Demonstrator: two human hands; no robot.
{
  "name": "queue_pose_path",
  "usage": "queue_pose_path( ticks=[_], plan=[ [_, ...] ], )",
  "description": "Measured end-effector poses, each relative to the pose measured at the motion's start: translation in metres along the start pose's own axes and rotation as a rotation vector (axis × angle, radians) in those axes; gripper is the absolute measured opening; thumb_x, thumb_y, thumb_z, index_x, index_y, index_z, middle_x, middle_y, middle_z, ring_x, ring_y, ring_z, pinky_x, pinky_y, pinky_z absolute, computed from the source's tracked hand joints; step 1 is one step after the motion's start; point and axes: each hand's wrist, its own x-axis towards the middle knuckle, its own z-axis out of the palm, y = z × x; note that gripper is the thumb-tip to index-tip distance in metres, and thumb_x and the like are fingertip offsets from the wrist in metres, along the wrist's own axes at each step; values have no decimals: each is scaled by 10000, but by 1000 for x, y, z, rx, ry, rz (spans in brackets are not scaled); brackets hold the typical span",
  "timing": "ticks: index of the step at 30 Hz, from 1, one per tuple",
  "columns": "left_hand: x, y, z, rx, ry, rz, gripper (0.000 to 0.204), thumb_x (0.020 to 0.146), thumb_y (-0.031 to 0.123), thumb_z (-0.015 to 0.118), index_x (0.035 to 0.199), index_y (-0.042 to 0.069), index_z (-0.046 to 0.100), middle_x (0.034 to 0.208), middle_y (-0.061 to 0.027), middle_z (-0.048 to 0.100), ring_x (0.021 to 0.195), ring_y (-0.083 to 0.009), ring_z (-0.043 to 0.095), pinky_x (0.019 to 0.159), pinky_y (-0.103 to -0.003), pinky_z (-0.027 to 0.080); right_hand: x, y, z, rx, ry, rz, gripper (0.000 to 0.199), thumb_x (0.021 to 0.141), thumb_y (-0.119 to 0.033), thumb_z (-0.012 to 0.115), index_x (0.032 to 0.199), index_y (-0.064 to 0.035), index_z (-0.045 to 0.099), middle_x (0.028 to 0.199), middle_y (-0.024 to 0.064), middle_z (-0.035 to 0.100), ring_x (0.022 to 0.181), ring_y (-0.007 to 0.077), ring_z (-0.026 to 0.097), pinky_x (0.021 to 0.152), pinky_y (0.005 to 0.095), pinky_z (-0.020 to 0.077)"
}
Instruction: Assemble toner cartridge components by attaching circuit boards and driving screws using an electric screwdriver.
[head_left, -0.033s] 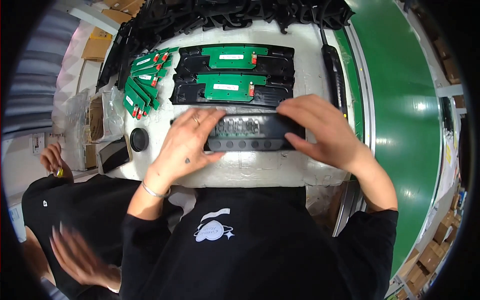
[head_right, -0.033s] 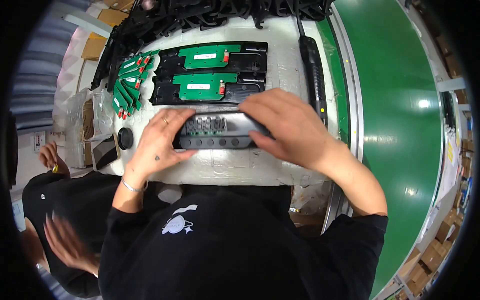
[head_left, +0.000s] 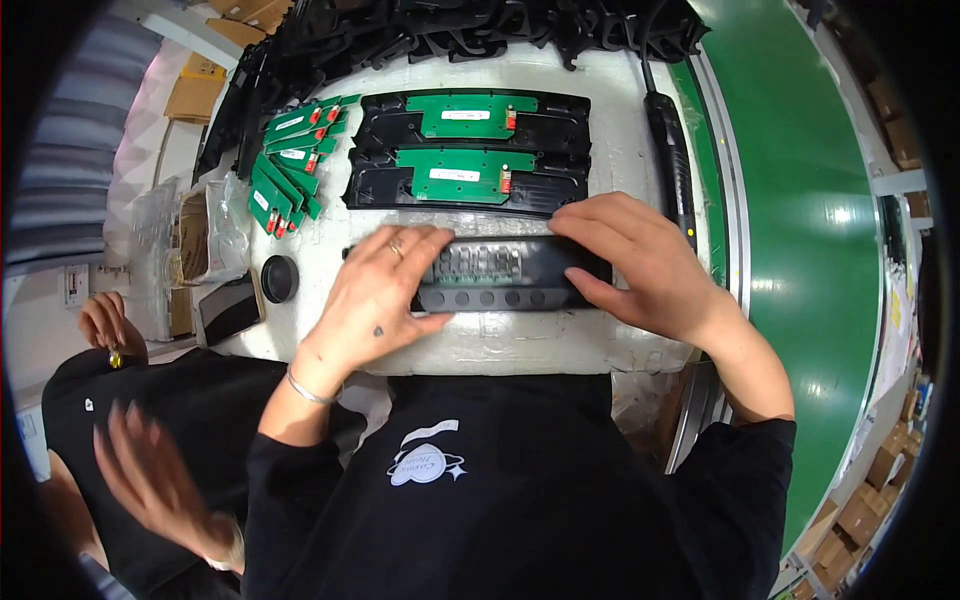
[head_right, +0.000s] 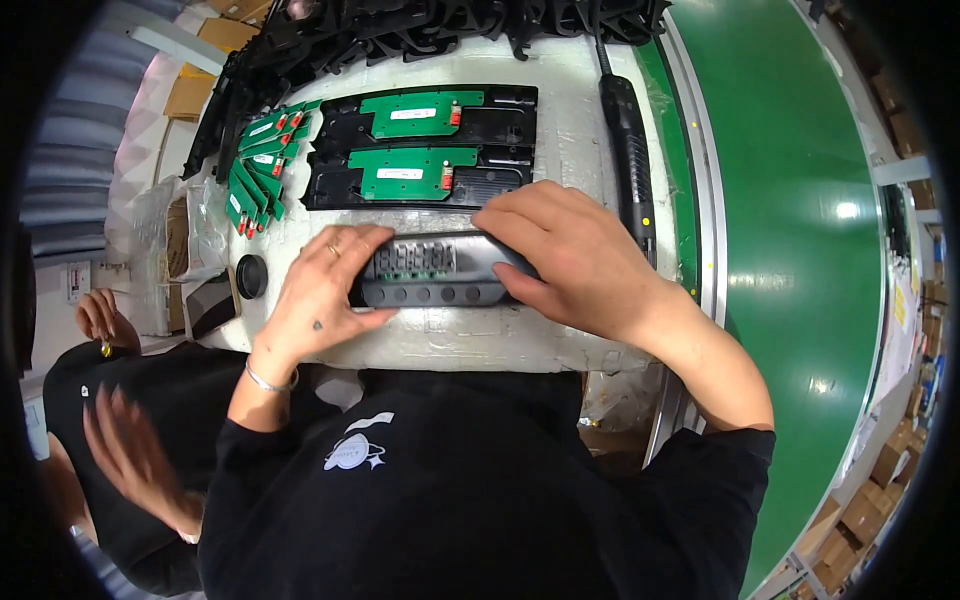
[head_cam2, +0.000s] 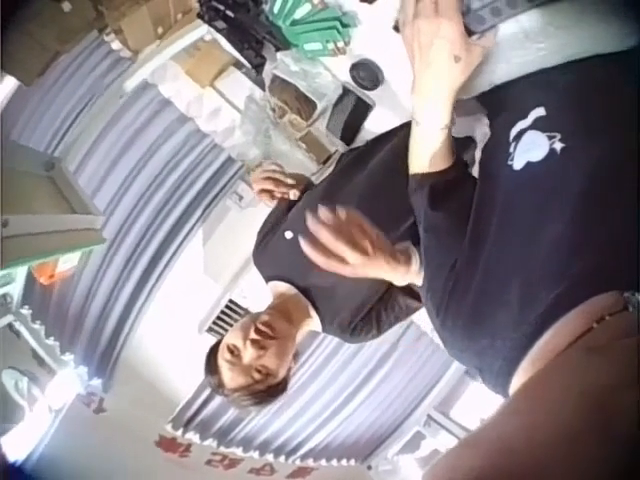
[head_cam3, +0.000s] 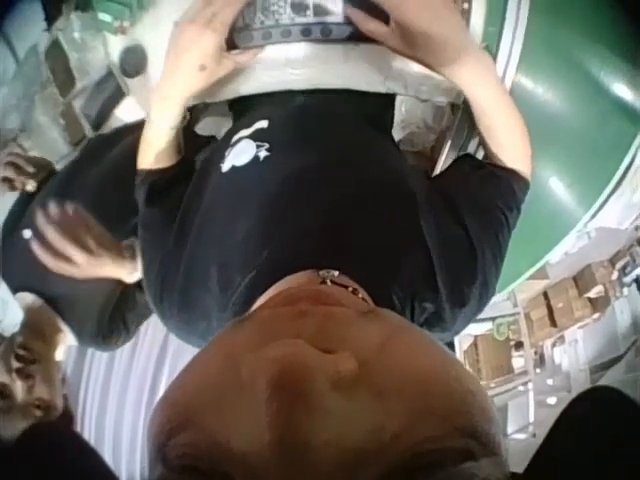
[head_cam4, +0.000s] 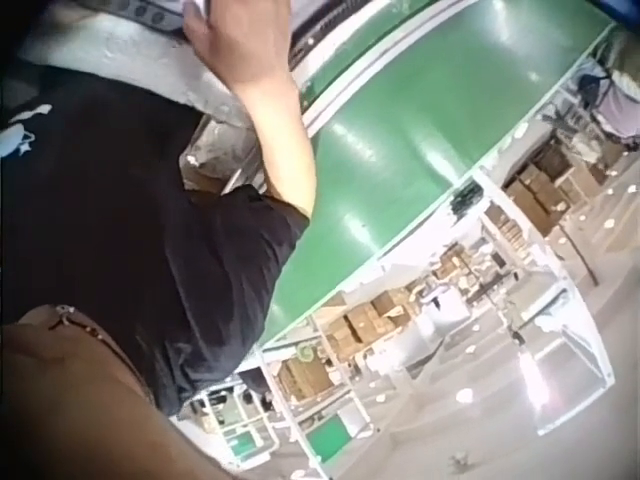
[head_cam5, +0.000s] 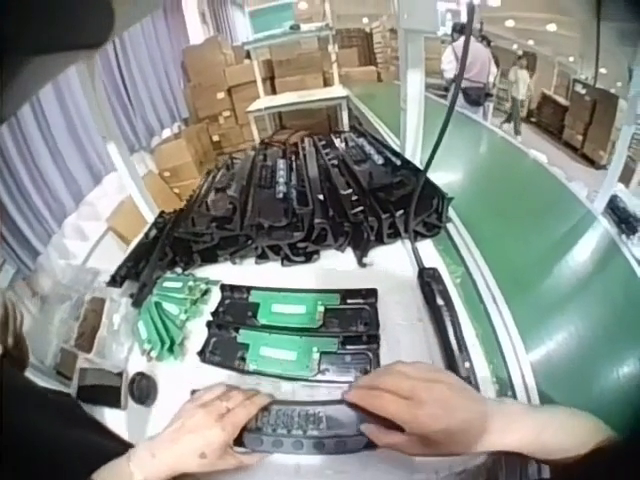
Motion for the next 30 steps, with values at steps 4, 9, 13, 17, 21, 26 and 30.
queue_pose_path(
  ticks=[4, 9, 13, 17, 21, 26, 30],
  plan=[
    [-25, 15, 3, -49, 8, -33, 686, 529, 137, 748, 1148, 28, 473, 1071, -115, 528, 970, -278, 495, 857, -355, 406, 27, 11, 21, -104, 40, -127, 422, 656, -103, 678, 1044, -14, 539, 992, 114, 565, 904, 282, 549, 764, 349, 460],
    [-38, 14, 10, -63, 84, -8, 699, 553, 200, 754, 1169, 39, 465, 1107, -108, 498, 989, -286, 469, 877, -370, 368, 66, 20, 52, -395, 78, -217, 464, 680, -175, 648, 1096, -18, 517, 996, 112, 575, 896, 278, 564, 736, 355, 471],
    [-42, 6, 14, -56, 112, 3, 698, 587, 284, 739, 1182, 45, 463, 1118, -104, 498, 991, -276, 470, 880, -369, 357, 86, 26, 49, -406, -137, -200, 319, 764, -128, 524, 1060, -10, 525, 841, 102, 602, 740, 296, 601, 633, 395, 481],
    [-40, 1, 15, -38, 110, 46, 701, 589, 301, 737, 1182, 42, 467, 1116, -103, 502, 998, -268, 472, 890, -374, 352, 119, 57, 29, -287, -6, -10, 247, 821, -120, 483, 1046, -34, 538, 903, 134, 606, 857, 313, 571, 716, 410, 461],
    [-31, 0, 11, -42, 113, 66, 694, 583, 290, 741, 1172, 36, 475, 1109, -102, 507, 994, -267, 476, 900, -379, 348, 118, 83, 52, -326, 23, -54, 525, 752, -280, 610, 1183, -27, 451, 1087, 159, 529, 1007, 318, 497, 840, 387, 417],
    [-2, -13, 3, -33, 120, 37, 688, 574, 277, 747, 1169, 52, 483, 1127, -102, 504, 1040, -269, 466, 947, -389, 326, 123, 75, 53, -290, -134, 87, 755, 638, -321, 705, 1258, -35, 382, 1083, 165, 501, 976, 327, 484, 872, 375, 396],
    [2, -28, -13, -88, 253, 22, 714, 576, 273, 757, 1187, 50, 463, 1151, -126, 501, 1063, -286, 477, 959, -411, 339, 120, 63, 38, -184, -56, 73, 748, 605, -292, 718, 1236, -31, 413, 1020, 168, 527, 950, 332, 495, 847, 371, 402]
  ],
)
